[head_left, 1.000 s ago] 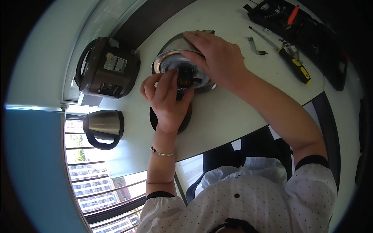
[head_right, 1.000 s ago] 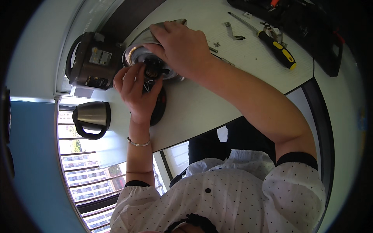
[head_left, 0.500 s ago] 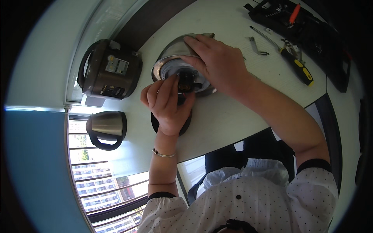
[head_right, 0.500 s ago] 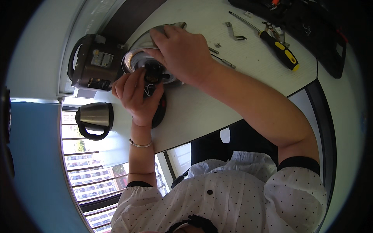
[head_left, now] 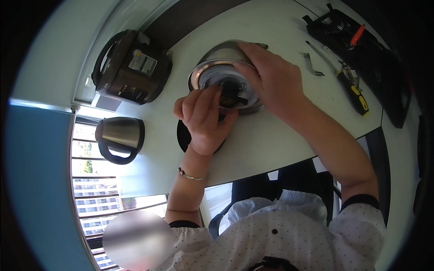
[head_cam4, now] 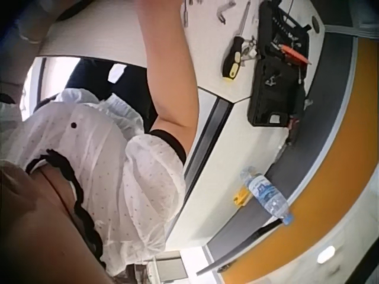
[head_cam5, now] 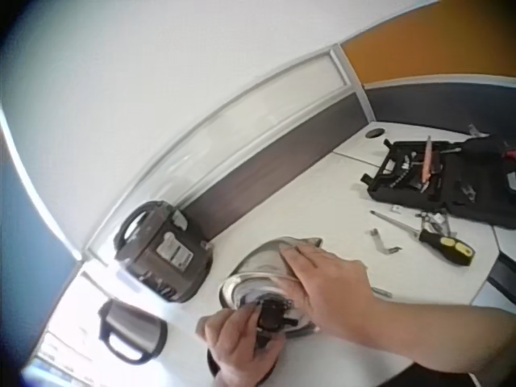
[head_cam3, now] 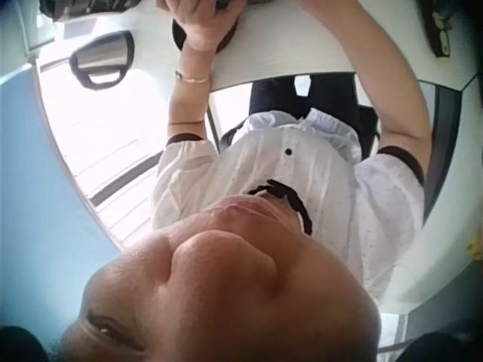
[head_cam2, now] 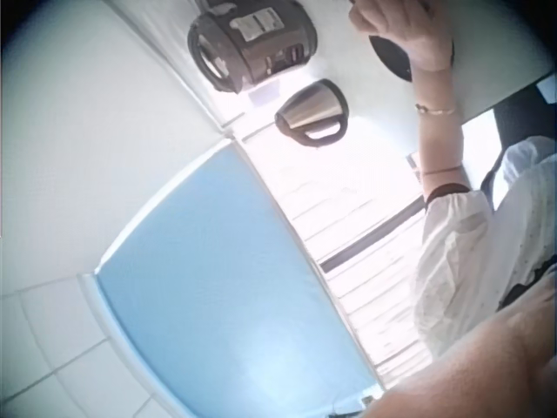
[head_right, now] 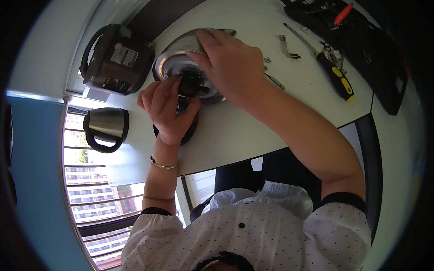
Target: The person disassembles a small appliance, likely a rice cooker, by removing screws and detaching internal components. They use a screwdriver to loosen fasteners and manipulate wires and a heating element within the base.
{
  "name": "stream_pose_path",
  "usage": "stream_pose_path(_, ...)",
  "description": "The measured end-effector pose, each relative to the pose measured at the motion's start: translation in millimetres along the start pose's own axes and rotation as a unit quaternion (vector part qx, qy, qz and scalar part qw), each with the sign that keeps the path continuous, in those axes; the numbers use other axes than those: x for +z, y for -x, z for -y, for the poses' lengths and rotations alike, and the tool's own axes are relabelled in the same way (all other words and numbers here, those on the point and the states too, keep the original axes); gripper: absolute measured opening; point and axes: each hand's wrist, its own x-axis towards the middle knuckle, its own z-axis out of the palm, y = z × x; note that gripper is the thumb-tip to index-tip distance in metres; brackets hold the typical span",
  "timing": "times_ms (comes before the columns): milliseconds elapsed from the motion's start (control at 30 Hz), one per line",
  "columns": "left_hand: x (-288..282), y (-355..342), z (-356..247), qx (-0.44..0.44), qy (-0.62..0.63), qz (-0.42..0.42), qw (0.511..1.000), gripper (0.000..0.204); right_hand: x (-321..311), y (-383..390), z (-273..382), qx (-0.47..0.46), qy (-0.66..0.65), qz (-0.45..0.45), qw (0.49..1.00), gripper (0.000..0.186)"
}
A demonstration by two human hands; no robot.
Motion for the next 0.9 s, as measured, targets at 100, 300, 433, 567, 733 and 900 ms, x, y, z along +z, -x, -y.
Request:
stream_pose_path(100, 0, 4, 3, 0.002, -0.005, -0.007, 1.000, 0.041, -1, 1, 1, -0.001, -0.002, 0.012, 1.000, 0.036)
stream_pose_path(300, -6, 1, -3, -0.070, 0.004, 0.011, 0.997, 0.044, -5, 0, 5, 0.022, -0.008, 0.040, 0.999, 0.036)
stream_pose_path(433, -8, 2, -6, -0.110, 0.014, 0.004, 0.994, 0.049, -11, 0, 10, 0.039, -0.013, 0.077, 0.996, 0.036)
stream_pose_path(567, -14, 3, -3, -0.112, 0.035, 0.024, 0.993, 0.048, -11, 1, 9, 0.028, -0.030, 0.079, 0.996, 0.035)
stream_pose_path(733, -17, 2, -3, -0.099, 0.067, 0.019, 0.993, 0.048, -12, 3, 7, 0.041, -0.038, 0.092, 0.994, 0.036)
stream_pose_path(900, -13, 7, -2, -0.100, 0.099, -0.005, 0.990, 0.049, -11, 4, 10, 0.046, -0.045, 0.107, 0.992, 0.037)
